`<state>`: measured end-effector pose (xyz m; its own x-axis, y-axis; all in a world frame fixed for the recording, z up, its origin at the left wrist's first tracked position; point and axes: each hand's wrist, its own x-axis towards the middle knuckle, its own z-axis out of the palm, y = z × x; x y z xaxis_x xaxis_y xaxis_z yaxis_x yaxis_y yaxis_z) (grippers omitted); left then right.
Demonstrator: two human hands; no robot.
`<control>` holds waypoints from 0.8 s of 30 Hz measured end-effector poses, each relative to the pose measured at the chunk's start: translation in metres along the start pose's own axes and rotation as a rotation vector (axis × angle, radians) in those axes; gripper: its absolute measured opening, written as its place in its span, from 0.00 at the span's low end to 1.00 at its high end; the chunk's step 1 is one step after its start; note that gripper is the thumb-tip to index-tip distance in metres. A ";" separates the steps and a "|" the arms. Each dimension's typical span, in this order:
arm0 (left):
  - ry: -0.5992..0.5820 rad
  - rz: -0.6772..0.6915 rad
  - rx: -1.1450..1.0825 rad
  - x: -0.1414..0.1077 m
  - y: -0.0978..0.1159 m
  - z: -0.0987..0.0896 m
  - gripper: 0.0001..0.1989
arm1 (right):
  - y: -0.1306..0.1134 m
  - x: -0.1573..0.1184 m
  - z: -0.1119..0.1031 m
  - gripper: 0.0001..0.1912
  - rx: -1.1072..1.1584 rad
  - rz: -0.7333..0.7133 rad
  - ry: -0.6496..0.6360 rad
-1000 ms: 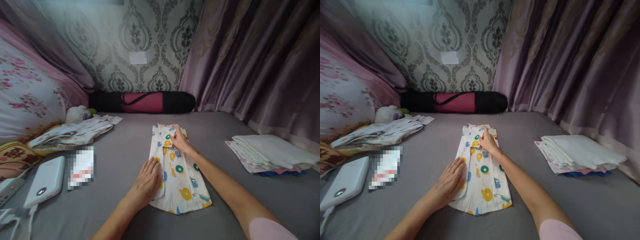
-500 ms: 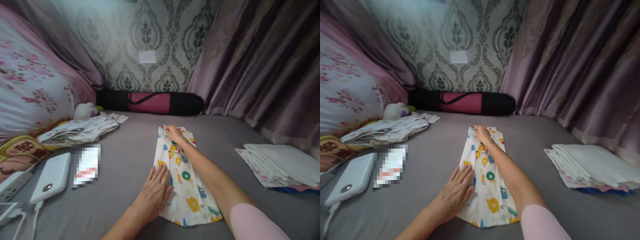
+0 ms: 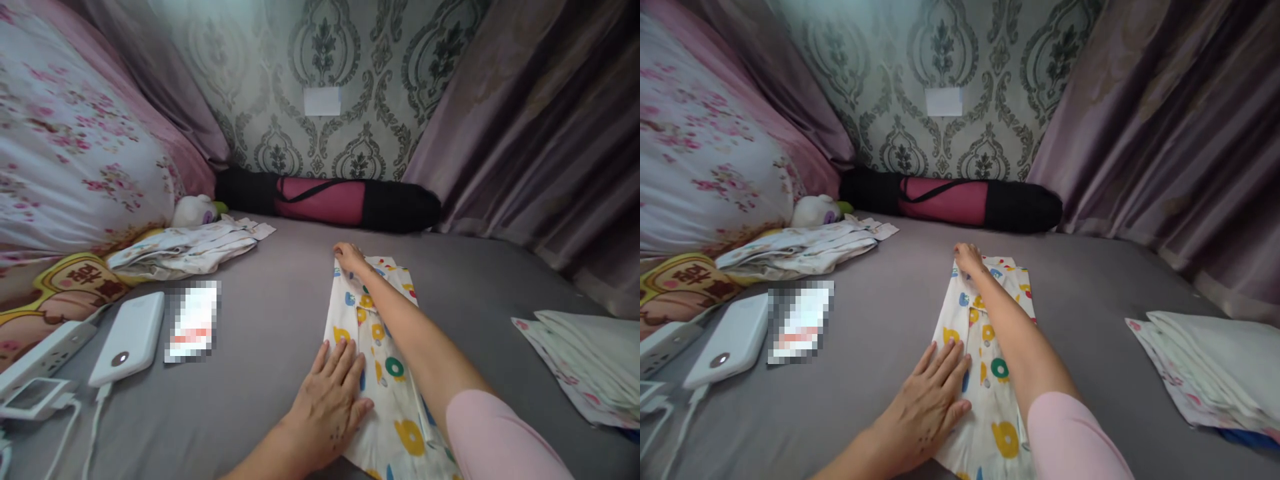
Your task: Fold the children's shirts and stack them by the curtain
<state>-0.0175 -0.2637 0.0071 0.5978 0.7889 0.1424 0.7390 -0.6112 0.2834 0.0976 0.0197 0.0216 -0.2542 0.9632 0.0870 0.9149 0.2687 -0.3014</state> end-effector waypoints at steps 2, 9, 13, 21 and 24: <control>-0.016 0.001 -0.001 0.000 0.001 0.000 0.29 | 0.001 -0.003 0.005 0.15 0.002 -0.030 0.031; -0.059 -0.008 0.009 0.002 0.002 0.002 0.30 | 0.007 -0.013 0.025 0.16 -0.025 -0.132 0.146; -0.038 0.029 0.018 0.000 -0.001 0.014 0.35 | 0.011 -0.008 0.032 0.16 -0.045 -0.119 0.147; 0.067 0.089 0.087 -0.009 0.004 0.032 0.41 | 0.007 -0.009 0.032 0.16 -0.023 -0.072 0.133; 0.097 0.112 0.084 -0.006 0.005 0.021 0.39 | 0.009 -0.003 0.018 0.17 0.044 -0.071 0.039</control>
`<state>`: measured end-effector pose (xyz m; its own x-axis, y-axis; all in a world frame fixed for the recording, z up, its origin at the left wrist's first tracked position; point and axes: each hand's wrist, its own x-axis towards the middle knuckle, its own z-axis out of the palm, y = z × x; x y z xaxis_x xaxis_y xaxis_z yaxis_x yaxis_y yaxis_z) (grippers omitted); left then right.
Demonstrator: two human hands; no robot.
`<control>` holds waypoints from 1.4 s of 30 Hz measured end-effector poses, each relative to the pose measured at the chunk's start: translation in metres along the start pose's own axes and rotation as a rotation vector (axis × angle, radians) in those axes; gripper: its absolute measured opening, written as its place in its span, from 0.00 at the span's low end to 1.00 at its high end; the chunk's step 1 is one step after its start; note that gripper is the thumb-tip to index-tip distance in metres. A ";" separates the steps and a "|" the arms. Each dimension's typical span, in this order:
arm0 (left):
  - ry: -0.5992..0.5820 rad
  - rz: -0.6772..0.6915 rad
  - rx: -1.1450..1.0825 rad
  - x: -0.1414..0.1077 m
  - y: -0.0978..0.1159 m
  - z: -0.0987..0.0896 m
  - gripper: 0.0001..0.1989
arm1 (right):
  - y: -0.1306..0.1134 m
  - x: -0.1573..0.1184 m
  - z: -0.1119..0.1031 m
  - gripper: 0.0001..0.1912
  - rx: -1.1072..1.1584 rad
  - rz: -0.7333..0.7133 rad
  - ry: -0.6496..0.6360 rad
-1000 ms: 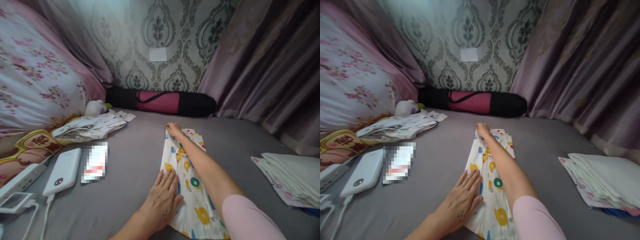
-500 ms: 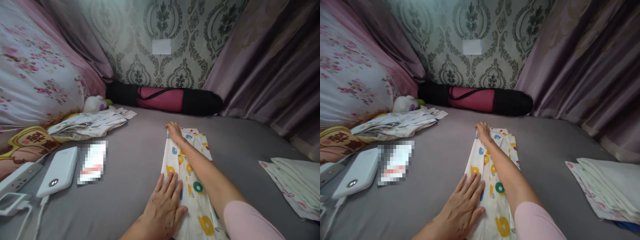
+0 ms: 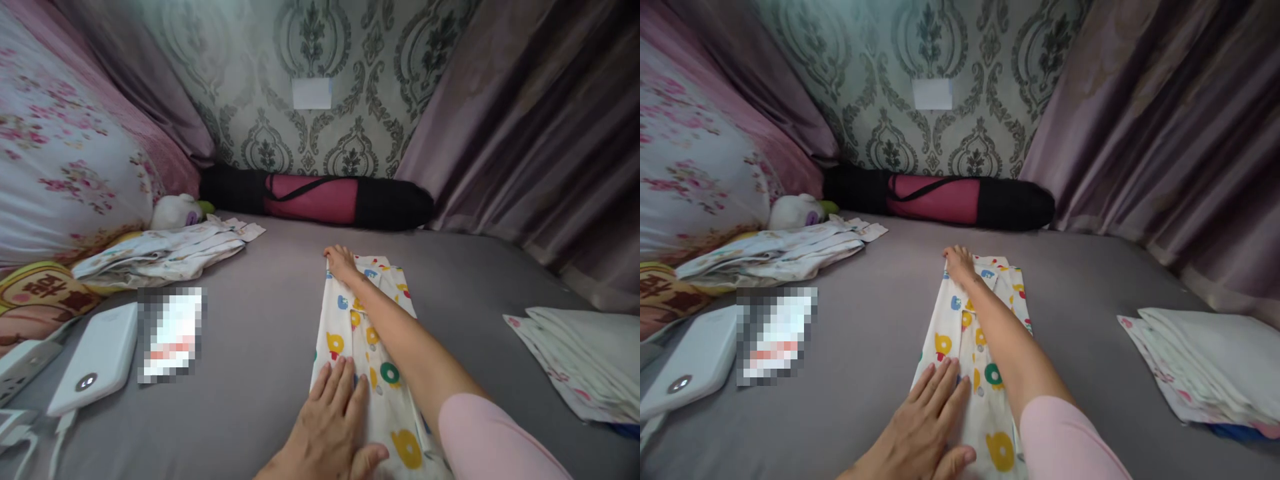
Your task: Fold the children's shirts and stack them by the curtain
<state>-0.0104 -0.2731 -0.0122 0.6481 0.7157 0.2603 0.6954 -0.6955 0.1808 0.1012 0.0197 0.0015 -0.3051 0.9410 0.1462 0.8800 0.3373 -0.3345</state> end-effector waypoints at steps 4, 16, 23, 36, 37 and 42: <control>0.084 -0.070 0.068 0.009 -0.007 -0.019 0.30 | 0.015 -0.003 -0.035 0.20 0.038 -0.040 -0.065; -0.034 -0.024 0.108 0.007 -0.006 -0.012 0.31 | 0.019 -0.072 -0.015 0.28 -0.108 -0.175 -0.187; 0.017 -0.196 -0.237 0.015 -0.012 -0.034 0.23 | 0.025 -0.073 -0.037 0.23 0.435 -0.013 0.016; -0.312 -0.323 -0.314 0.013 0.015 -0.061 0.13 | -0.004 -0.308 -0.108 0.07 0.272 0.103 -0.171; -0.317 -0.325 -0.307 0.013 0.016 -0.062 0.13 | -0.009 -0.319 -0.107 0.07 0.231 0.104 -0.166; -0.270 -0.274 -0.263 0.011 0.013 -0.061 0.04 | -0.015 -0.343 -0.095 0.03 0.134 0.066 -0.075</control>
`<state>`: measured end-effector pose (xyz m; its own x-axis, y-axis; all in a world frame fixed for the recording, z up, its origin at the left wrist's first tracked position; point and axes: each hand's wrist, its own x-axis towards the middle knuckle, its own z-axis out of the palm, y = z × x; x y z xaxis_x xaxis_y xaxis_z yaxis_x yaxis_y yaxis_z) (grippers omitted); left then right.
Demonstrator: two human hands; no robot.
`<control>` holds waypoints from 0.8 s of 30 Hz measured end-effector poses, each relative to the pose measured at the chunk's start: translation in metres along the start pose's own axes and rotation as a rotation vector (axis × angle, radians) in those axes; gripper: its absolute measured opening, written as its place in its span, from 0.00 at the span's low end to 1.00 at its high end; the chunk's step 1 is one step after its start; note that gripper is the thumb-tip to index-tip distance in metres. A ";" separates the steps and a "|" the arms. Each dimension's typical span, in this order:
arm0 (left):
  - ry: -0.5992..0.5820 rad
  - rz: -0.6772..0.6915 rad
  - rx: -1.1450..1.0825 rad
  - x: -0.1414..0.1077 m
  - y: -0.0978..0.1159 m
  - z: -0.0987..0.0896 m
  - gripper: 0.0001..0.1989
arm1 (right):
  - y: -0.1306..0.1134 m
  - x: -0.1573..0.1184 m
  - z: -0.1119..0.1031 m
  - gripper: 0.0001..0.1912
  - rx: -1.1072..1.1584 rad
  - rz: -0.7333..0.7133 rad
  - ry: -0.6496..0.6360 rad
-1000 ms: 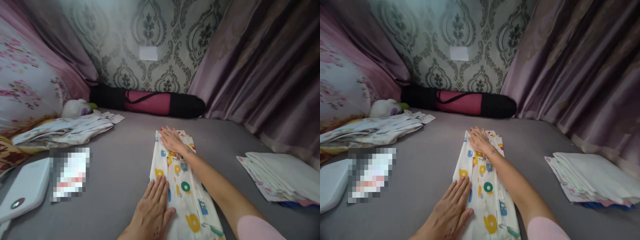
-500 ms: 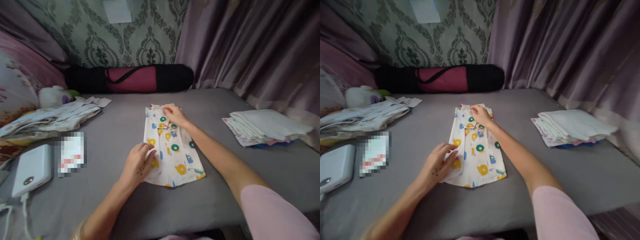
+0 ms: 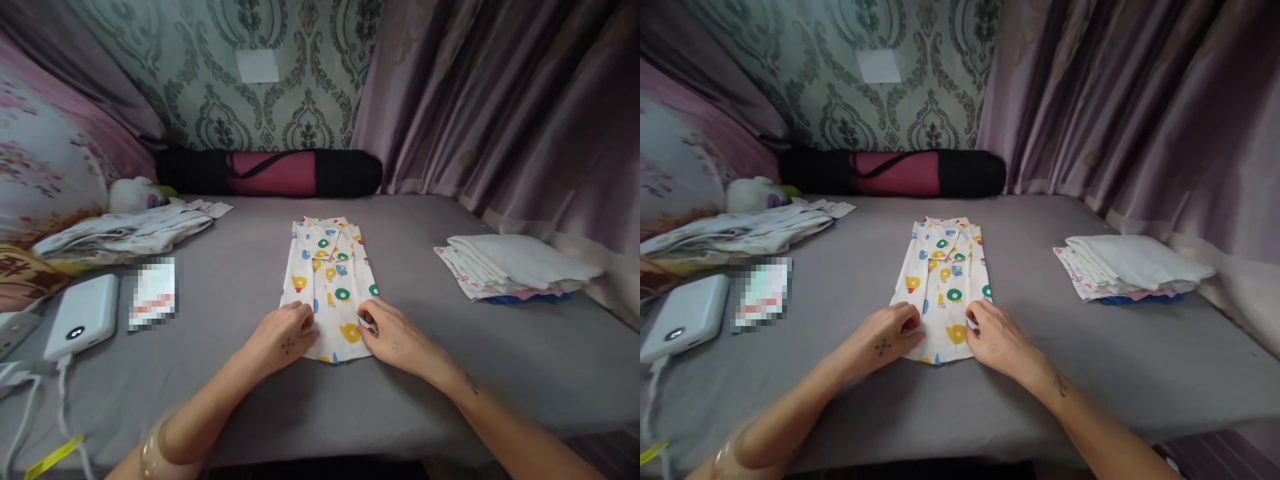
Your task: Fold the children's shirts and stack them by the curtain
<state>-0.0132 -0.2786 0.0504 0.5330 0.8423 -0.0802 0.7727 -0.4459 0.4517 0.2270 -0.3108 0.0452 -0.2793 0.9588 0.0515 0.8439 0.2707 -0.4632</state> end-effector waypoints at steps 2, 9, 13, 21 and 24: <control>0.034 0.013 0.007 0.000 -0.002 0.002 0.06 | 0.003 0.000 0.003 0.06 -0.012 -0.019 0.034; 0.115 -0.037 -0.149 0.001 0.003 -0.003 0.08 | 0.012 0.006 -0.007 0.09 0.145 -0.031 0.073; 0.246 0.014 -0.114 0.005 -0.005 -0.008 0.19 | 0.018 0.011 -0.021 0.14 0.146 -0.045 0.003; 0.159 0.169 0.232 0.019 -0.030 0.026 0.32 | 0.022 0.010 0.008 0.29 -0.186 -0.233 0.016; 0.048 0.138 0.262 0.021 -0.026 0.031 0.36 | 0.020 0.007 0.020 0.30 -0.221 -0.249 -0.056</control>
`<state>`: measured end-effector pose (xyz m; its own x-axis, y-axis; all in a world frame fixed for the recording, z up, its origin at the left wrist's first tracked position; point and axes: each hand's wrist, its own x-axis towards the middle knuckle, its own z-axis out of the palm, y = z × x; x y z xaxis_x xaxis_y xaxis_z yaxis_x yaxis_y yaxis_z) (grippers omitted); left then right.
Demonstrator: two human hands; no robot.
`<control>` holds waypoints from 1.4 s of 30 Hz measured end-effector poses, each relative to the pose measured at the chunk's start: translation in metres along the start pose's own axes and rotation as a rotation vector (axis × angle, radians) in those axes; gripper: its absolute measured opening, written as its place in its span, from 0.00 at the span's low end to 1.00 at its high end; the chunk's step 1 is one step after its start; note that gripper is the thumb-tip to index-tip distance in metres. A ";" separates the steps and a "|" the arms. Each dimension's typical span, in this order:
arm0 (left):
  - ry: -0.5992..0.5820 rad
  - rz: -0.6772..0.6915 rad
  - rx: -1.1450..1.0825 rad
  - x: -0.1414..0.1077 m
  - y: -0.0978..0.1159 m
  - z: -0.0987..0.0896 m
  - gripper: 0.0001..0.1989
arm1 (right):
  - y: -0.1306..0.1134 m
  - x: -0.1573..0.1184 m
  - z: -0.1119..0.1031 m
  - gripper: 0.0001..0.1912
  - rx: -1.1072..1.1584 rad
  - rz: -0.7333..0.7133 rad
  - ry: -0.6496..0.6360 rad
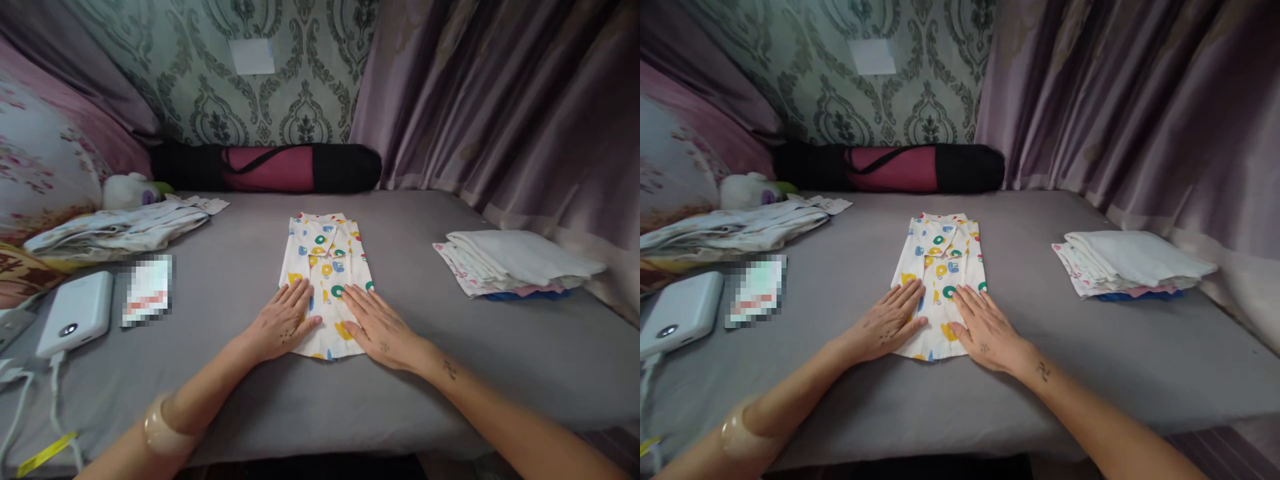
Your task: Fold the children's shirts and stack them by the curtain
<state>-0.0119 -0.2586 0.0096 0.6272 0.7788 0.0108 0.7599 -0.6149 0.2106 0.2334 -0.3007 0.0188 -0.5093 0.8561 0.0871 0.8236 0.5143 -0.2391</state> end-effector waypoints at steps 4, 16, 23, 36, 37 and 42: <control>-0.021 0.000 0.027 -0.001 0.004 -0.010 0.36 | -0.002 -0.001 -0.007 0.29 0.011 0.007 -0.045; 0.012 0.185 0.059 -0.030 0.024 -0.003 0.36 | -0.033 -0.019 -0.010 0.29 0.080 -0.153 -0.112; 0.125 0.223 -0.109 -0.054 0.019 -0.027 0.24 | -0.017 -0.034 -0.027 0.22 0.133 -0.158 0.052; 0.118 0.453 0.042 -0.041 0.022 -0.023 0.13 | -0.033 -0.028 -0.024 0.20 0.004 -0.116 0.054; 0.113 0.442 0.038 -0.039 0.023 -0.024 0.13 | -0.036 -0.027 -0.022 0.22 -0.010 -0.093 0.062; 0.120 0.260 -0.133 -0.029 0.025 -0.029 0.11 | -0.045 -0.020 -0.015 0.24 -0.082 -0.030 0.084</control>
<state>-0.0166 -0.2932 0.0433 0.7668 0.6118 0.1945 0.5429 -0.7797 0.3120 0.2105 -0.3397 0.0427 -0.5140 0.8398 0.1747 0.8278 0.5390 -0.1554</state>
